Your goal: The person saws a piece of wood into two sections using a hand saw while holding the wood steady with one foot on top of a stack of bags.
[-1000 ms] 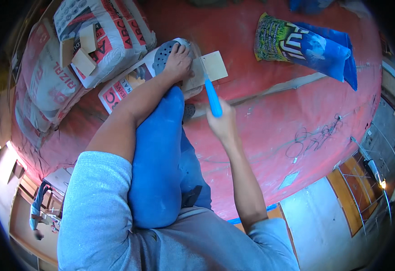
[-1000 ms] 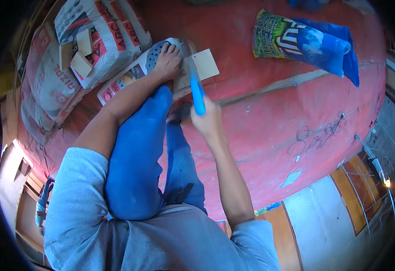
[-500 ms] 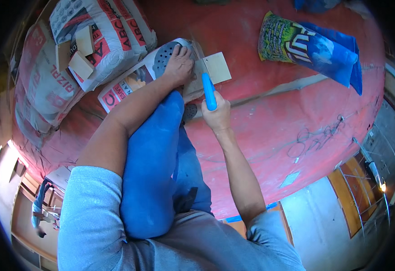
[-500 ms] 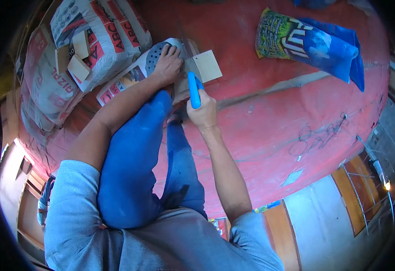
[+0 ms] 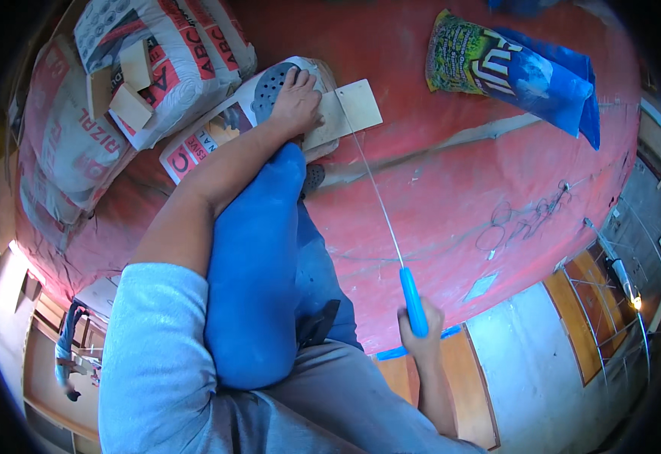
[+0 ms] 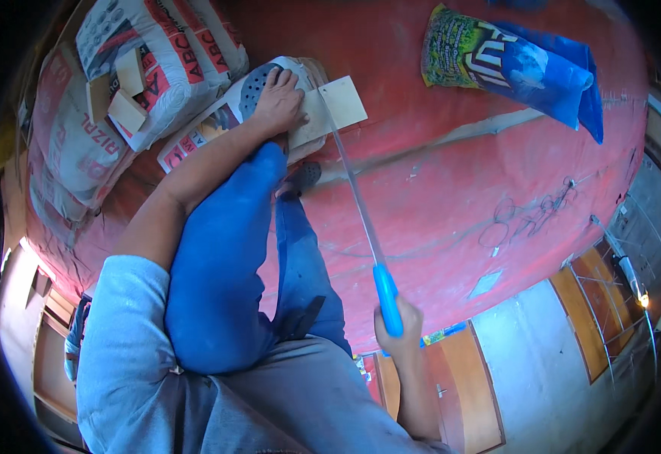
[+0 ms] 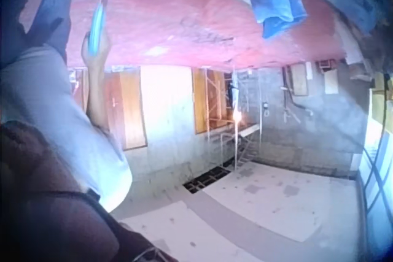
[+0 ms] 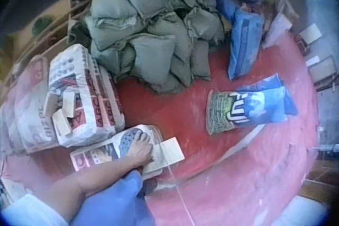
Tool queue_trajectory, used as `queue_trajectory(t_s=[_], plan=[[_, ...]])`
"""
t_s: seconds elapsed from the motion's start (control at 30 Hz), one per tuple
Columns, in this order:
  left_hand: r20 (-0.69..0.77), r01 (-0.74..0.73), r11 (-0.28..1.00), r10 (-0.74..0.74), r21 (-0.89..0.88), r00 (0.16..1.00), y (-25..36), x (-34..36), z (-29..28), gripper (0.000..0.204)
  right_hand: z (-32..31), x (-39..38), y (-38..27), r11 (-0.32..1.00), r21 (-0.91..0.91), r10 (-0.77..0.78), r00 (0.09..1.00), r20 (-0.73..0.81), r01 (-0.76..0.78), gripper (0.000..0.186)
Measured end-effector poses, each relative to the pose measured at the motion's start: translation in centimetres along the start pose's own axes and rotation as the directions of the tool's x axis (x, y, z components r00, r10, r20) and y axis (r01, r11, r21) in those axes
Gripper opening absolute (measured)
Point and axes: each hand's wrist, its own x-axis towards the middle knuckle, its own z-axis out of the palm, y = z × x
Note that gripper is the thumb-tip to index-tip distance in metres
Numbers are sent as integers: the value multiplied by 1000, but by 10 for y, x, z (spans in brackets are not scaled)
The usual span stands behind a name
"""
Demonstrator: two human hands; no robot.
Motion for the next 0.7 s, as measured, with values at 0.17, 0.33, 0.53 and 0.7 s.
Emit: queue_trajectory(t_s=[0.17, 0.33, 0.53, 0.7], plan=[[-94, -41, 999, 39, -25, 995, 18, 24, 9, 55, 106, 265, 9, 948, 111, -272, 940, -207, 299, 20], [-105, -33, 999, 28, -43, 994, 11, 23, 14, 57, 127, 310, -40, 991, 59, -112, 978, -176, 124, 19], [35, 0, 1000, 1, -31, 999, -1, 10, 0, 58, 63, 107, -5, 995, 76, -66, 997, -41, 69, 12], [2, -35, 998, 35, -44, 999, 4, 10, -1, 58, 9, 3, -11, 997, 54, 58, 998, -18, -57, 13]])
